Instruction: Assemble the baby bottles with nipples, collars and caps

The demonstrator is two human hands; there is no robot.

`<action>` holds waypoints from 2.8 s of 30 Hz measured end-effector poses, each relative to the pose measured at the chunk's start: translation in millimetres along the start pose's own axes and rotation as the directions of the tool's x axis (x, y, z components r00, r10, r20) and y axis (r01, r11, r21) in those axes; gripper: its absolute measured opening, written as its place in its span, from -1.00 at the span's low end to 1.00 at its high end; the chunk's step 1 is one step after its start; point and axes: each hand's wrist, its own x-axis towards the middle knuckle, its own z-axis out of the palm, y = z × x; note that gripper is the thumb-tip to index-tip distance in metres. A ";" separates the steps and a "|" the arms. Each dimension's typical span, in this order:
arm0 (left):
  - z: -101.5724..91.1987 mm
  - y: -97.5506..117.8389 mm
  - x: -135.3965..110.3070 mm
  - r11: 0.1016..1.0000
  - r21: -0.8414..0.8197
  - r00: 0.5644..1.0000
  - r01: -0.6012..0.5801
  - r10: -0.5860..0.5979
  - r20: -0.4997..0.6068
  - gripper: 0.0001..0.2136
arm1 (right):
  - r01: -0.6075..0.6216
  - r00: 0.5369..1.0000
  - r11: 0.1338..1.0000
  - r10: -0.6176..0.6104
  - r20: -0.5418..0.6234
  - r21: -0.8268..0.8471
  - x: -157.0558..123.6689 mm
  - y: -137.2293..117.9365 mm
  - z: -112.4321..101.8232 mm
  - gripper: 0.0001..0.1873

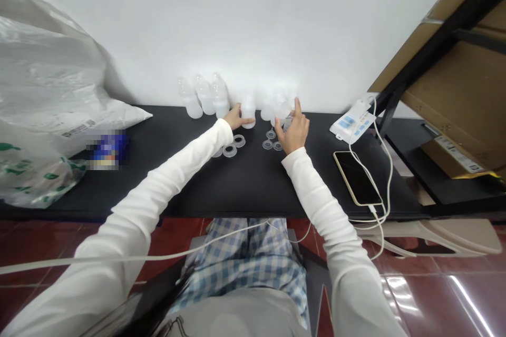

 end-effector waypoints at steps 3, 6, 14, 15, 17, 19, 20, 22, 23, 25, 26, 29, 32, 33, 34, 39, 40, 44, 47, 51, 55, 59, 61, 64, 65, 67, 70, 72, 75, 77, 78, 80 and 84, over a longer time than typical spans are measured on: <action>18.2 -2.6 14.8 0.972 0.230 0.992 0.050 -0.022 -0.122 -0.36 | -0.025 0.996 0.995 0.034 -0.087 0.095 -0.8 6.6 4.9 -0.22; 34.2 -3.4 23.4 0.980 0.194 0.990 0.044 -0.017 -0.141 -0.38 | -0.031 0.985 0.991 0.052 -0.164 0.130 -1.2 13.2 9.4 -0.28; 64.9 4.5 32.5 0.990 0.141 0.983 -0.002 0.027 -0.181 -0.40 | -0.063 0.984 0.994 0.077 -0.160 0.089 0.4 12.6 3.2 -0.30; 67.3 6.4 32.8 0.991 0.133 0.984 0.004 0.020 -0.179 -0.41 | -0.067 0.984 0.994 0.081 -0.159 0.088 0.6 12.1 2.6 -0.30; 70.0 10.3 33.5 0.993 0.119 0.987 0.023 -0.003 -0.163 -0.41 | -0.071 0.984 0.995 0.083 -0.159 0.076 0.9 11.9 2.2 -0.30; 69.4 13.9 33.7 0.994 0.104 0.991 0.043 -0.029 -0.133 -0.40 | -0.069 0.985 0.997 0.076 -0.157 0.046 1.2 12.3 2.6 -0.31; 67.7 15.5 32.9 0.994 0.098 0.992 0.057 -0.045 -0.118 -0.39 | -0.066 0.986 0.997 0.070 -0.151 0.032 1.4 12.5 3.0 -0.32; 61.3 18.7 27.8 0.992 0.095 0.992 0.087 -0.077 -0.104 -0.43 | -0.061 0.992 0.998 0.062 -0.110 0.014 1.3 11.8 4.1 -0.35; 56.8 20.4 22.7 0.991 0.093 0.991 0.094 -0.084 -0.107 -0.49 | -0.059 0.995 0.998 0.060 -0.074 0.011 1.0 10.7 4.8 -0.36; 46.6 24.0 5.9 0.996 0.065 0.993 0.061 -0.054 -0.102 -0.67 | -0.047 0.999 0.999 0.046 0.019 0.016 -0.4 5.9 6.7 -0.39; 41.3 25.7 -5.6 1.000 0.021 0.997 0.002 -0.001 -0.079 -0.76 | -0.032 0.997 0.999 0.030 0.066 0.027 -1.7 2.3 8.0 -0.40; 26.7 28.7 -47.1 0.974 -0.156 0.981 -0.164 0.178 0.078 -0.66 | 0.019 0.984 0.991 -0.042 0.172 0.130 -7.5 -12.3 11.9 -0.46; 16.1 24.6 -82.5 0.952 -0.195 0.952 -0.236 0.267 0.147 -0.59 | 0.022 0.967 0.949 -0.100 0.233 0.315 -14.0 -28.1 12.7 -0.47; 13.5 21.6 -90.1 0.947 -0.205 0.950 -0.248 0.280 0.142 -0.56 | 0.014 0.960 0.928 -0.117 0.254 0.373 -16.0 -32.8 12.0 -0.48; 11.3 18.3 -95.6 0.943 -0.217 0.950 -0.252 0.284 0.127 -0.54 | 0.003 0.951 0.905 -0.134 0.278 0.426 -17.7 -37.1 10.9 -0.49; 5.3 5.6 -103.8 0.931 -0.208 0.945 -0.300 0.320 0.071 -0.51 | -0.027 0.917 0.837 -0.198 0.347 0.547 -24.9 -49.8 8.4 -0.56; 4.8 4.4 -104.6 0.931 -0.188 0.941 -0.314 0.331 0.066 -0.52 | -0.017 0.915 0.841 -0.204 0.347 0.541 -26.2 -50.7 9.3 -0.59; 5.5 1.5 -109.6 0.949 -0.098 0.953 -0.299 0.303 0.023 -0.56 | 0.066 0.905 0.871 -0.258 0.339 0.487 -30.1 -51.0 14.4 -0.74; 8.8 0.5 -113.1 0.957 -0.060 0.959 -0.283 0.283 -0.006 -0.56 | 0.177 0.883 0.891 -0.331 0.332 0.418 -29.3 -49.9 15.6 -0.86; 14.1 1.6 -115.1 0.968 -0.068 0.971 -0.241 0.239 -0.031 -0.54 | 0.370 0.810 0.888 -0.453 0.373 0.274 -23.6 -49.5 11.1 -0.81; 2.5 -0.3 -114.9 0.980 -0.052 0.977 -0.193 0.187 -0.106 -0.55 | 0.512 0.741 0.839 -0.539 0.401 0.182 -17.6 -46.7 6.2 -0.73; -39.5 -17.6 -115.4 0.984 0.031 0.943 -0.175 0.177 -0.283 -0.63 | 0.521 0.771 0.851 -0.504 0.388 0.070 -13.9 -39.5 8.2 -0.71; -64.5 -32.6 -116.5 0.971 0.123 0.916 -0.206 0.235 -0.324 -0.66 | 0.524 0.766 0.851 -0.491 0.415 0.040 -13.3 -37.2 10.8 -0.69; -94.2 -57.3 -119.8 0.956 0.191 0.894 -0.224 0.280 -0.350 -0.56 | 0.558 0.726 0.830 -0.494 0.479 0.009 -14.6 -36.9 13.4 -0.66; -100.9 -64.7 -121.5 0.956 0.192 0.891 -0.223 0.280 -0.357 -0.53 | 0.566 0.716 0.824 -0.490 0.497 -0.003 -15.5 -37.2 13.6 -0.65; -110.0 -76.3 -125.7 0.959 0.192 0.901 -0.209 0.265 -0.344 -0.51 | 0.574 0.701 0.819 -0.477 0.530 -0.022 -18.0 -37.7 13.4 -0.66; -116.0 -84.8 -132.9 0.948 0.264 0.940 -0.178 0.243 -0.238 -0.56 | 0.563 0.699 0.826 -0.449 0.556 -0.040 -22.7 -37.5 12.5 -0.68; -117.2 -86.1 -136.9 0.924 0.347 0.956 -0.158 0.232 -0.182 -0.62 | 0.549 0.707 0.835 -0.434 0.559 -0.045 -25.6 -37.1 12.2 -0.67; -116.8 -86.7 -140.7 0.884 0.447 0.962 -0.134 0.225 -0.156 -0.65 | 0.520 0.731 0.853 -0.416 0.541 -0.046 -28.6 -37.2 12.0 -0.64; -115.5 -87.7 -141.6 0.857 0.493 0.961 -0.152 0.244 -0.129 -0.65 | 0.495 0.759 0.867 -0.401 0.512 -0.055 -29.3 -38.3 11.8 -0.63; -114.7 -88.3 -141.2 0.847 0.506 0.958 -0.165 0.259 -0.121 -0.66 | 0.481 0.776 0.875 -0.392 0.494 -0.061 -29.4 -39.2 11.7 -0.63; -113.4 -88.8 -136.2 0.846 0.504 0.948 -0.174 0.282 -0.145 -0.67 | 0.452 0.810 0.889 -0.373 0.453 -0.076 -29.1 -41.0 11.4 -0.64; -114.7 -85.3 -100.6 0.908 0.412 0.890 -0.077 0.249 -0.382 -0.57 | 0.398 0.859 0.912 -0.335 0.387 -0.093 -28.0 -43.8 10.6 -0.69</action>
